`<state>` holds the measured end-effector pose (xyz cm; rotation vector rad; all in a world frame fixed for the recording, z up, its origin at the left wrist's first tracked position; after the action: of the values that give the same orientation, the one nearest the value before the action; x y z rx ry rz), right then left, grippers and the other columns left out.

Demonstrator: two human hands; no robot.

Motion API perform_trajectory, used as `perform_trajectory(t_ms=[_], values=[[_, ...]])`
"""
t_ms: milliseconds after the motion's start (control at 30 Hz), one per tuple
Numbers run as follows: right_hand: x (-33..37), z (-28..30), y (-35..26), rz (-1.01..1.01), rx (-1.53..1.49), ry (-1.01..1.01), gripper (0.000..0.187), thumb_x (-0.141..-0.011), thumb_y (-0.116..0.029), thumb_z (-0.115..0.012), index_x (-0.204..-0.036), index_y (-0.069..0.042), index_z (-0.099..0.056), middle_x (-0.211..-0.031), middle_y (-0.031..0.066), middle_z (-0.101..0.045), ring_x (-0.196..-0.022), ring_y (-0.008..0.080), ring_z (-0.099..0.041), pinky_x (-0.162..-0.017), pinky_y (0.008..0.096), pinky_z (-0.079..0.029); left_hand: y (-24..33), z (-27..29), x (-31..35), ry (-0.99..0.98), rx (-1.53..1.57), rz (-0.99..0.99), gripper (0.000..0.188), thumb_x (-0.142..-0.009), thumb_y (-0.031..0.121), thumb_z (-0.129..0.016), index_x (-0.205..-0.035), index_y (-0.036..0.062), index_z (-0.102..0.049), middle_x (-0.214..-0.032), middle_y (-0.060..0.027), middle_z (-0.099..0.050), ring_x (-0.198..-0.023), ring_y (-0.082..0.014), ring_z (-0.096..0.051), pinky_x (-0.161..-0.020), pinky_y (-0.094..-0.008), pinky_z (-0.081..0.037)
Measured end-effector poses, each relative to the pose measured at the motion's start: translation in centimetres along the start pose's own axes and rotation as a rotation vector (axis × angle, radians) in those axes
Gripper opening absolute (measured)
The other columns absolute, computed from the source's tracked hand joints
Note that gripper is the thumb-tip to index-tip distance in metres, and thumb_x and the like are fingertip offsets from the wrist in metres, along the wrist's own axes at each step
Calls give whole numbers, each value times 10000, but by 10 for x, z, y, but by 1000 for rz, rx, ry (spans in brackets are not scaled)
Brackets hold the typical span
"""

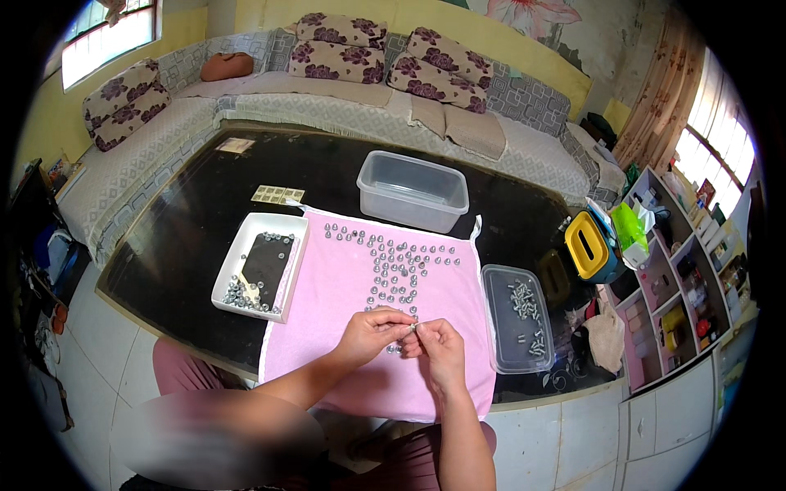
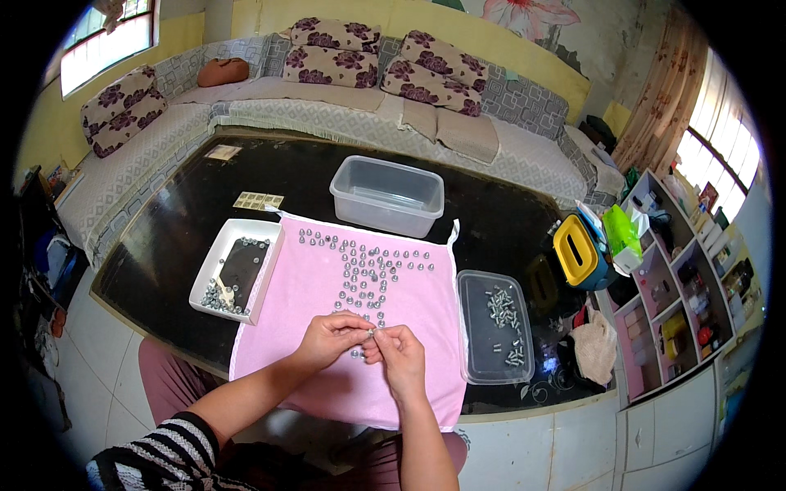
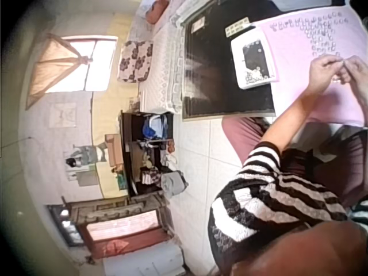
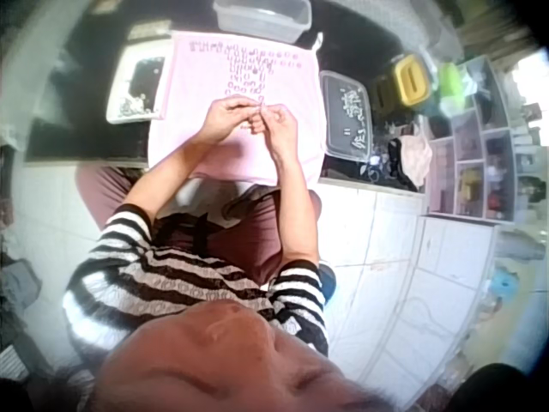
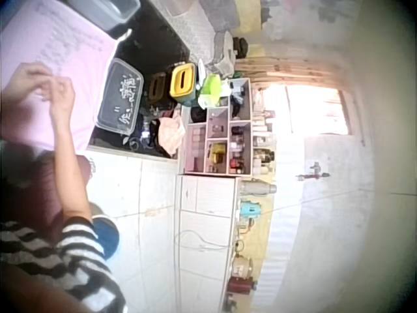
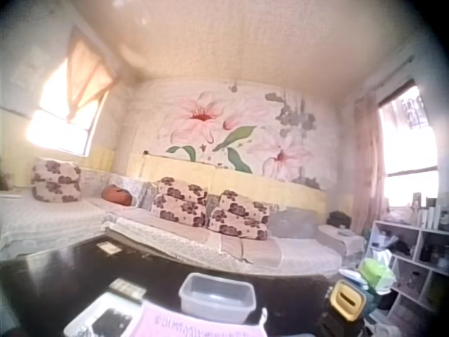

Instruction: The person picks up small metal components from a tray and a pink cloth, joins the pieces together by hand, and arranges the assembled items in a T-shape on the cloth.

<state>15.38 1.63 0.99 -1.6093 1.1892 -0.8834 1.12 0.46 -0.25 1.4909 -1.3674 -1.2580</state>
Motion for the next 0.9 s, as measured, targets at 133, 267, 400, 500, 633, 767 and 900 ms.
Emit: perform_trajectory(t_ms=[133,267,400,500,633,767,900], values=[[-1,4,5,-11,29,-10,160,-877,-152,-515,-835,1,-497,-666,78,-575,-550,110,-533,-495,221,-458,-1,0,0,-9,-100,-56,134,-788,-6,-593,-917,-35,-612,-902,-72,-588,-826,-116,-567,-735,-231,-470],[-2,9,11,5,165,-15,196,-895,-193,-486,-817,-13,-499,-644,51,-558,-540,85,-514,-472,203,-427,-2,-1,0,-51,22,-20,136,-792,-5,-588,-924,-34,-609,-908,-66,-582,-828,-114,-565,-730,-228,-470],[0,5,10,54,267,30,233,-908,-204,-456,-791,-10,-513,-616,42,-549,-513,77,-494,-461,207,-408,-3,-1,-1,-51,8,-8,157,-805,24,-582,-947,-39,-602,-910,-66,-569,-783,-117,-574,-697,-230,-475],[1,3,9,121,317,19,259,-910,-207,-447,-761,-10,-524,-586,40,-540,-498,79,-485,-456,214,-398,-4,-1,-2,-44,2,20,150,-809,23,-579,-946,-31,-601,-899,-58,-580,-782,-106,-569,-699,-227,-472],[3,6,3,32,379,-39,291,-913,-221,-440,-730,-13,-528,-559,39,-526,-493,79,-480,-461,215,-387,-4,0,-1,-60,-8,7,145,-810,20,-579,-948,-23,-596,-871,-49,-602,-775,-90,-562,-702,-224,-471],[4,4,1,49,261,-68,314,-919,-236,-425,-722,-14,-529,-555,31,-520,-486,78,-470,-467,211,-377,2,-1,0,-89,28,72,143,-811,27,-581,-945,-22,-593,-882,-51,-604,-785,-88,-564,-704,-222,-472],[2,9,10,68,276,-110,294,-912,-245,-441,-746,-17,-523,-555,23,-516,-488,80,-460,-467,213,-372,-1,-1,0,-77,43,60,156,-816,39,-580,-961,-16,-590,-868,-44,-608,-786,-87,-567,-705,-219,-469]])
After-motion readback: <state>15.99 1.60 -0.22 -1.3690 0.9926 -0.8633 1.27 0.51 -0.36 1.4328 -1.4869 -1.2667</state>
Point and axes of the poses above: each hand's wrist, its own x-axis away from the middle knuckle, its own z-axis out of the back of the hand, y = z × x, the point moved 1 cm from there along -x, towards the middle knuckle
